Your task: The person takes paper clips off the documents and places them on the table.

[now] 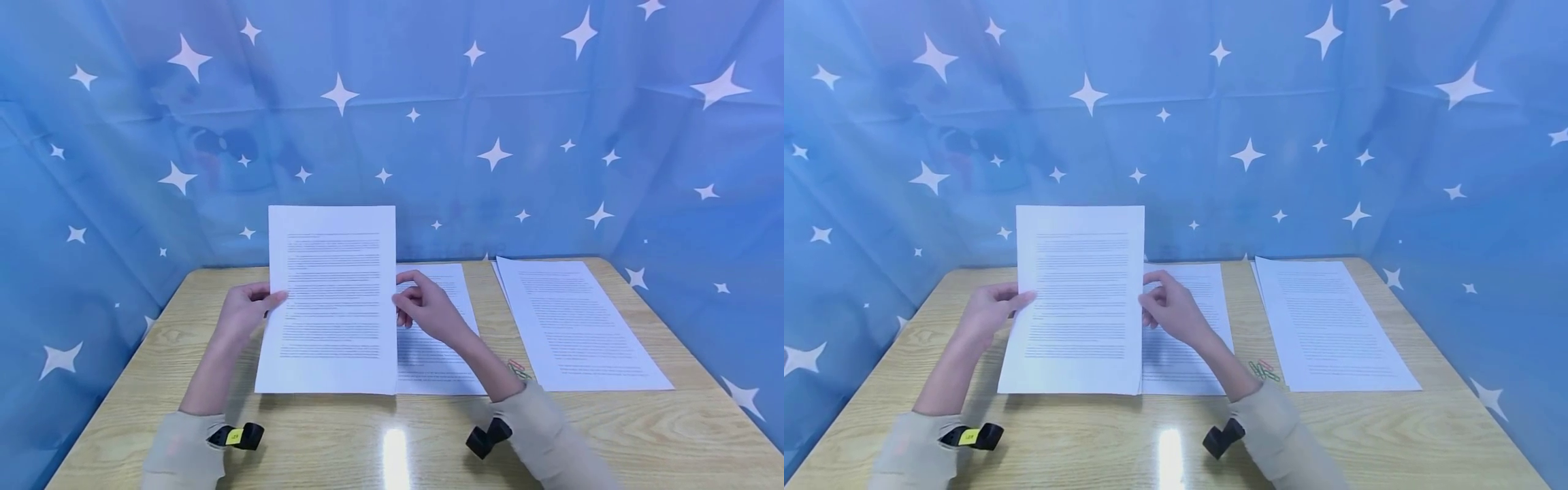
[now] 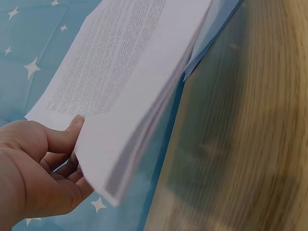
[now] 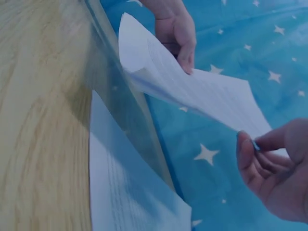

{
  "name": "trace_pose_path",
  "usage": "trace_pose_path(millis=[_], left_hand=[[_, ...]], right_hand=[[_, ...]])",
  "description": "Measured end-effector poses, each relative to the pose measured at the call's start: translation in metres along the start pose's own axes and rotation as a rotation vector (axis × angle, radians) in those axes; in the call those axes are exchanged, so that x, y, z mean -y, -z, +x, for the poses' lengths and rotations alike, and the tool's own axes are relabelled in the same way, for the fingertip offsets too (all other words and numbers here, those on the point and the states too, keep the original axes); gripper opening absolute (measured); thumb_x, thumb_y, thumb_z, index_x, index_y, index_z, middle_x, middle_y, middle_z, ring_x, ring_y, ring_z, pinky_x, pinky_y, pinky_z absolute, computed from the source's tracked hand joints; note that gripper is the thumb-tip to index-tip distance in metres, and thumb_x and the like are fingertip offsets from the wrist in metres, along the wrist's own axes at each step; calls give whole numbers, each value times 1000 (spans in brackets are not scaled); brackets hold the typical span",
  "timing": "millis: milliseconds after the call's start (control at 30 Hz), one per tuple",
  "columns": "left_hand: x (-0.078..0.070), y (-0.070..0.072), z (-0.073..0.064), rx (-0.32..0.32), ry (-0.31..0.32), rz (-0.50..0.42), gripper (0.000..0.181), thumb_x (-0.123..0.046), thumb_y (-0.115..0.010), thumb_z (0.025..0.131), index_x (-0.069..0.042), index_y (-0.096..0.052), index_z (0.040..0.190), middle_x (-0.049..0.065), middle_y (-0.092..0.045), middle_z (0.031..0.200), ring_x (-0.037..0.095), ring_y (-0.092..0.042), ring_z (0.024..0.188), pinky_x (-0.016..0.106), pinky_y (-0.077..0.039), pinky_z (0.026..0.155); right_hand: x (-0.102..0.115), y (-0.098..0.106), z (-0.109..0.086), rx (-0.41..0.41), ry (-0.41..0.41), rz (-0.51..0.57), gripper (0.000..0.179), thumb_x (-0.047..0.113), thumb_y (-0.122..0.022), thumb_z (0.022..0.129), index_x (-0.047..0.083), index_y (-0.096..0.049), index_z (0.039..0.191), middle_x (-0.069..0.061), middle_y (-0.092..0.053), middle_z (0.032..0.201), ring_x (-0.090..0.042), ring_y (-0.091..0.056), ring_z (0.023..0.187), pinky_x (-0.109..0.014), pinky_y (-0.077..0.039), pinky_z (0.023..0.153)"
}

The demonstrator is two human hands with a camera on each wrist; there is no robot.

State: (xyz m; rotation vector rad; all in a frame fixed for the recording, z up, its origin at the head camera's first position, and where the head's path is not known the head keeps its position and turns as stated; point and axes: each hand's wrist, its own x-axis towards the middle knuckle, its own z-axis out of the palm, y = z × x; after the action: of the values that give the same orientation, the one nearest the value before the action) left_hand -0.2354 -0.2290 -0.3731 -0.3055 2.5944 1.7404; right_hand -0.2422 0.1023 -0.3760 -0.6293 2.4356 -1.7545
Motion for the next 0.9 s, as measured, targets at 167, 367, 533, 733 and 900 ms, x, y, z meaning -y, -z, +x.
trace_pose_path(millis=[167, 367, 533, 733, 900], left_hand=[[6, 6, 3, -27, 0, 23, 42, -21, -67, 99, 6, -62, 131, 16, -63, 110, 22, -58, 94, 26, -47, 75], [17, 12, 4, -46, 27, 56, 43, -21, -66, 100, 6, -61, 133, 19, -63, 113, 24, -57, 95, 25, -47, 74], [27, 17, 9, -79, 61, 84, 45, -21, -65, 100, 7, -58, 134, 20, -61, 116, 25, -57, 96, 24, -47, 71], [38, 22, 14, -110, 86, 134, 46, -20, -64, 101, 10, -55, 136, 25, -58, 122, 30, -57, 101, 29, -45, 75], [45, 28, 17, -111, 113, 164, 49, -20, -61, 102, 12, -51, 139, 28, -55, 127, 35, -55, 109, 38, -45, 85]], right_hand=[[-3, -15, 6, -40, -30, 12, 20, 10, -61, 101, 5, -55, 120, -9, -67, 73, -39, -64, 66, -31, -54, 61], [-9, -33, 15, -73, -98, 21, 16, 12, -64, 100, 5, -58, 112, -8, -67, 71, -41, -66, 68, -32, -55, 60], [-14, -48, 22, -60, -136, 12, 15, 10, -63, 99, 3, -57, 111, -7, -67, 70, -38, -67, 67, -31, -56, 60], [-17, -63, 29, -9, -171, -10, 20, 8, -63, 98, 3, -55, 115, -6, -67, 71, -27, -68, 63, -35, -58, 65], [-22, -75, 36, 7, -221, 20, 23, 5, -63, 96, 1, -54, 117, -8, -67, 72, -19, -66, 58, -35, -58, 64]])
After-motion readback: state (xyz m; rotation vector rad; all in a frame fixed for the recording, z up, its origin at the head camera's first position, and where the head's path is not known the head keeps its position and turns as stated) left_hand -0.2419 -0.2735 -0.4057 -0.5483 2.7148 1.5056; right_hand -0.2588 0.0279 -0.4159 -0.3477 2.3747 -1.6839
